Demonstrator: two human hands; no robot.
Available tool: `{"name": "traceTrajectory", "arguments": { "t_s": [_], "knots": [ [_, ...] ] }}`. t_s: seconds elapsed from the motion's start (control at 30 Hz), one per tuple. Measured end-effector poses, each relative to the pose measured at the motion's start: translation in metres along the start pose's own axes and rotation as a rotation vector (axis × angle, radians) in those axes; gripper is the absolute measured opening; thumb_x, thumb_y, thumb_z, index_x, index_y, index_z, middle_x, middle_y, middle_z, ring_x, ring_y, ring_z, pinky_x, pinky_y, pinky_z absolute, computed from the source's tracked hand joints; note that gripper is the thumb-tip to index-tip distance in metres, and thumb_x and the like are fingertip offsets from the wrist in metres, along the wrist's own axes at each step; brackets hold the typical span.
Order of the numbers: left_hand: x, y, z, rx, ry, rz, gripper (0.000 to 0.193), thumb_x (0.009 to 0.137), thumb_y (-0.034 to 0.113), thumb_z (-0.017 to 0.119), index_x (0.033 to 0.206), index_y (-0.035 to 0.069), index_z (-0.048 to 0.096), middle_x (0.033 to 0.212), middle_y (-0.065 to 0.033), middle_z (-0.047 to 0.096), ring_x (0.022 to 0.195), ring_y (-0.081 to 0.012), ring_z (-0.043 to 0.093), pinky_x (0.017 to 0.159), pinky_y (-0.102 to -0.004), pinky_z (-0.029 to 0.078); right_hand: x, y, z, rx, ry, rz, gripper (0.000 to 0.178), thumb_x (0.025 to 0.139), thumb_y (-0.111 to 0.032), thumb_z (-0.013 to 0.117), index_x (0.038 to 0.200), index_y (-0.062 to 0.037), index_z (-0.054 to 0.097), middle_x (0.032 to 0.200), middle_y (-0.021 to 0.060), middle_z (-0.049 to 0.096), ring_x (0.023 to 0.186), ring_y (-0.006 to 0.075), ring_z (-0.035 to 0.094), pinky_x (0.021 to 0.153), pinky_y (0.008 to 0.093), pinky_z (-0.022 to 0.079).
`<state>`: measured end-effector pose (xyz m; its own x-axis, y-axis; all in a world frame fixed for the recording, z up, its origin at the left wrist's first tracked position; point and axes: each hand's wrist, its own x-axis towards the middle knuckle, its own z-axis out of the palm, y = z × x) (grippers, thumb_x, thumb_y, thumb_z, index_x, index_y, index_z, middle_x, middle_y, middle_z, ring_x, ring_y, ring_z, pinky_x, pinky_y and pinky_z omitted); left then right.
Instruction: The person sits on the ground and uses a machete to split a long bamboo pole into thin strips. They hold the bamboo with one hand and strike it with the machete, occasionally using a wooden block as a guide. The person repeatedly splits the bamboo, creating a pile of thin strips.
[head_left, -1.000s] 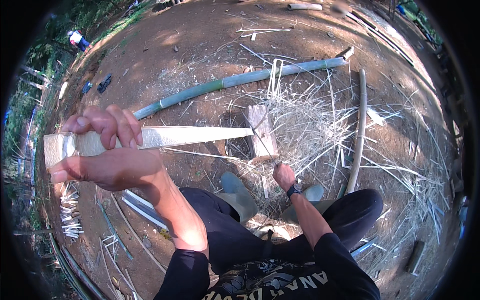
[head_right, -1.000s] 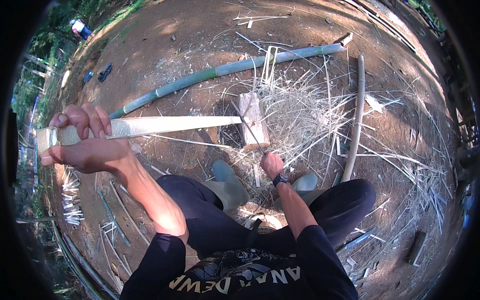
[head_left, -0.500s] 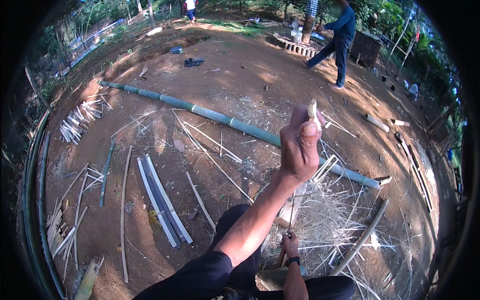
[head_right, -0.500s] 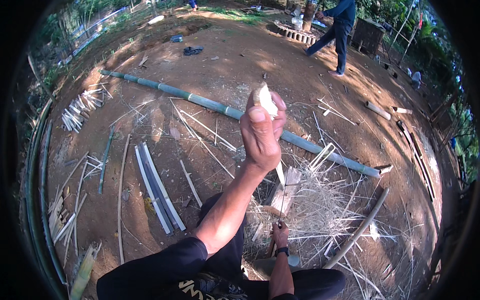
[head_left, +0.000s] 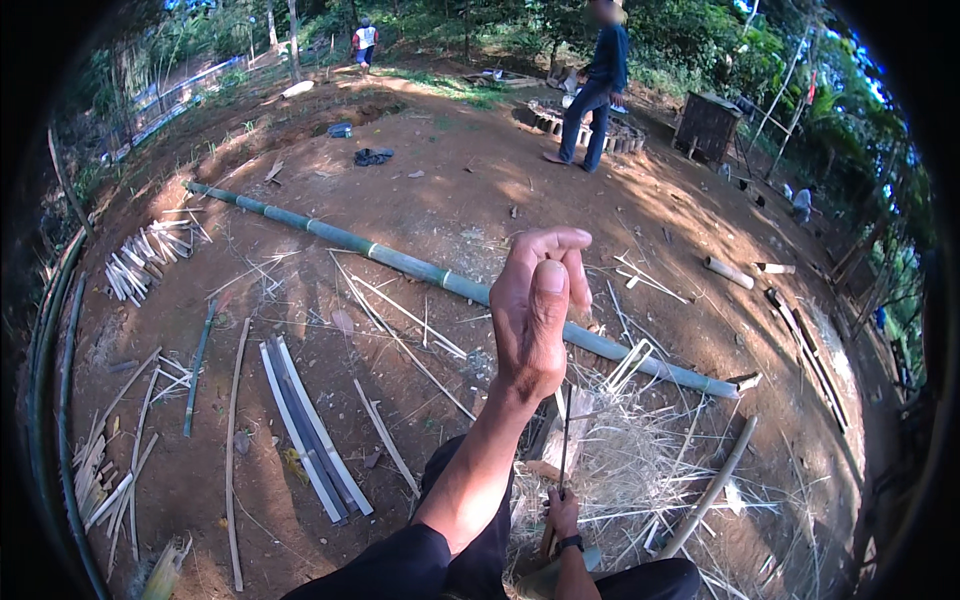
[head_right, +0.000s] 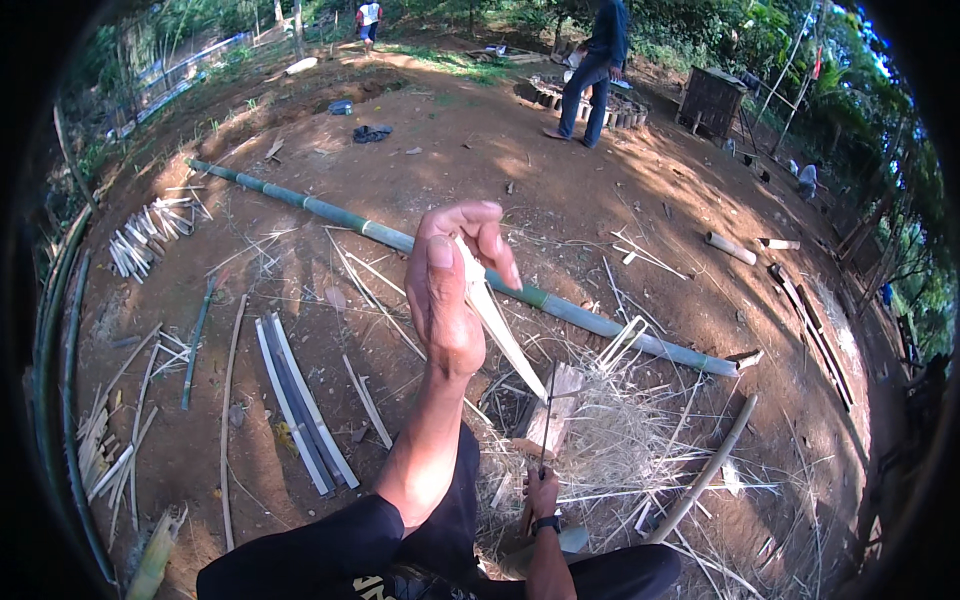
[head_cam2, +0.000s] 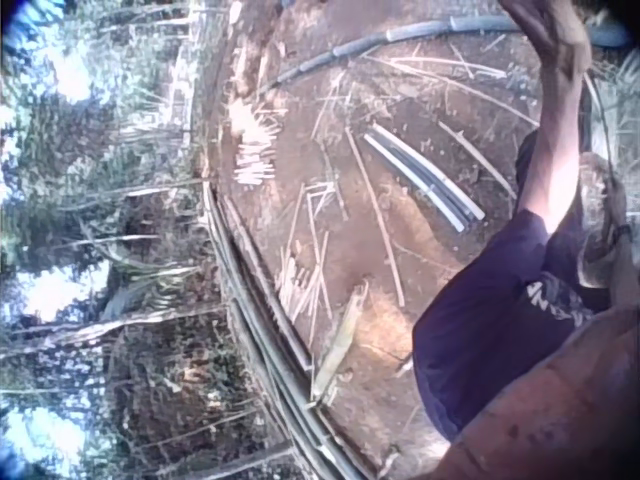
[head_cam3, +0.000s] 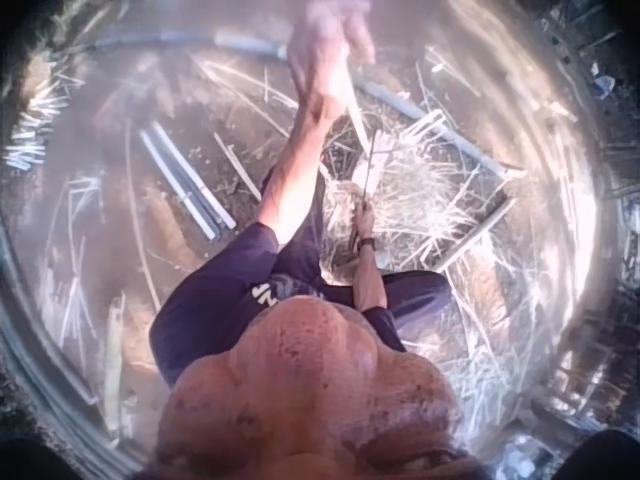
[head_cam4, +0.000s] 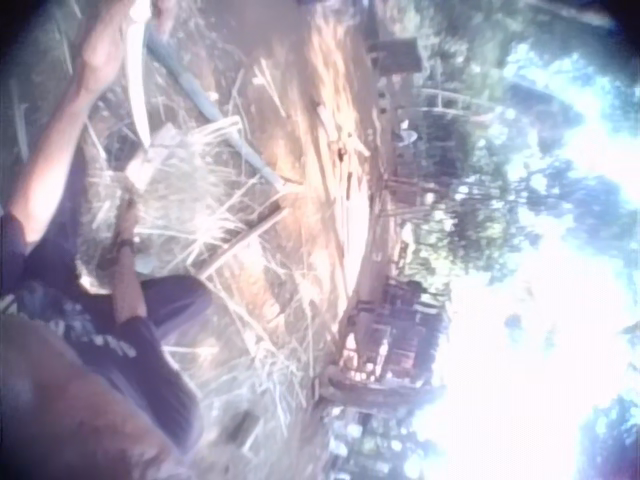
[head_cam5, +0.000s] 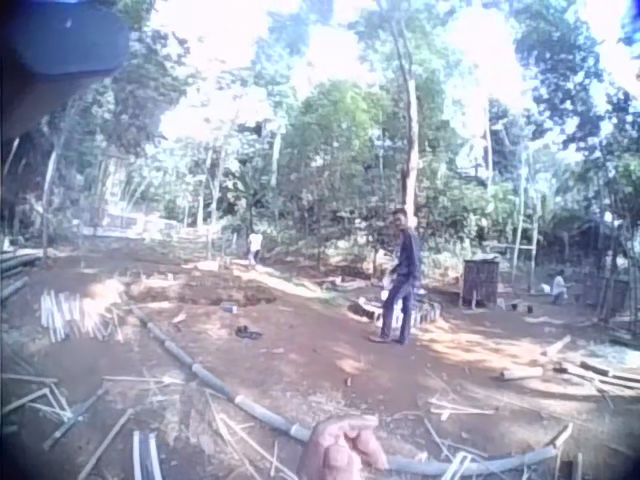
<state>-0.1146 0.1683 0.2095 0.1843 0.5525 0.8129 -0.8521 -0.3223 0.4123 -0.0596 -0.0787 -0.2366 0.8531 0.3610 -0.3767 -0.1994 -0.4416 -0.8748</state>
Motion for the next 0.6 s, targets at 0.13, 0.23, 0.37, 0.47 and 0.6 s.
{"name": "traceTrajectory", "arguments": {
  "t_s": [0.13, 0.23, 0.37, 0.47, 0.6],
  "knots": [
    [-0.005, 0.006, 0.003, -0.060, -0.001, -0.074, 0.041, 0.100, 0.036, 0.029, 0.088, 0.001, 0.047, 0.070, -0.0049, 0.041, 0.048, -0.0076, 0.036, 0.042, -0.0214, 0.032, 0.006, 0.015, 0.004, -0.319, 0.108, -0.185, 0.036, 0.089, -0.033, 0.058, 0.092, 0.0025, 0.054, 0.065, 0.0143, 0.060, 0.054, 0.0235, 0.059, 0.051, 0.0368, 0.048],
    [-0.003, 0.008, 0.000, -0.050, 0.040, -0.110, 0.036, 0.098, 0.032, 0.030, 0.084, 0.002, 0.045, 0.068, -0.0056, 0.041, 0.046, -0.0061, 0.031, 0.039, -0.0206, 0.027, 0.000, 0.024, 0.017, -0.451, 0.177, -0.232, 0.037, 0.087, -0.031, 0.059, 0.100, 0.0033, 0.055, 0.073, 0.0215, 0.061, 0.068, 0.0359, 0.061, 0.064, 0.0441, 0.048],
    [0.005, 0.005, -0.010, 0.001, 0.095, -0.071, 0.028, 0.095, 0.028, 0.033, 0.089, 0.003, 0.045, 0.066, -0.0072, 0.044, 0.040, -0.0072, 0.030, 0.035, -0.0219, 0.026, -0.005, 0.025, 0.028, -0.421, 0.171, -0.154, 0.046, 0.083, -0.031, 0.063, 0.113, 0.0022, 0.053, 0.082, 0.0239, 0.063, 0.077, 0.0404, 0.061, 0.071, 0.0463, 0.048],
    [0.011, -0.001, -0.015, -0.023, 0.160, -0.083, 0.023, 0.094, 0.025, 0.034, 0.092, 0.005, 0.043, 0.065, -0.0050, 0.044, 0.039, -0.0074, 0.030, 0.033, -0.0217, 0.027, -0.010, 0.015, 0.032, -0.442, 0.152, -0.170, 0.047, 0.083, -0.030, 0.061, 0.117, 0.0015, 0.052, 0.081, 0.0232, 0.064, 0.080, 0.0410, 0.062, 0.074, 0.0481, 0.048],
    [0.017, -0.002, -0.007, -0.048, 0.193, -0.082, 0.015, 0.093, 0.018, 0.033, 0.090, 0.005, 0.040, 0.064, -0.0025, 0.038, 0.039, -0.0080, 0.031, 0.032, -0.0216, 0.026, 0.008, 0.032, 0.025, -0.476, 0.162, -0.113, 0.044, 0.079, -0.029, 0.066, 0.112, -0.0015, 0.054, 0.085, 0.0210, 0.065, 0.081, 0.0383, 0.063, 0.073, 0.0463, 0.049]
  ]
}}
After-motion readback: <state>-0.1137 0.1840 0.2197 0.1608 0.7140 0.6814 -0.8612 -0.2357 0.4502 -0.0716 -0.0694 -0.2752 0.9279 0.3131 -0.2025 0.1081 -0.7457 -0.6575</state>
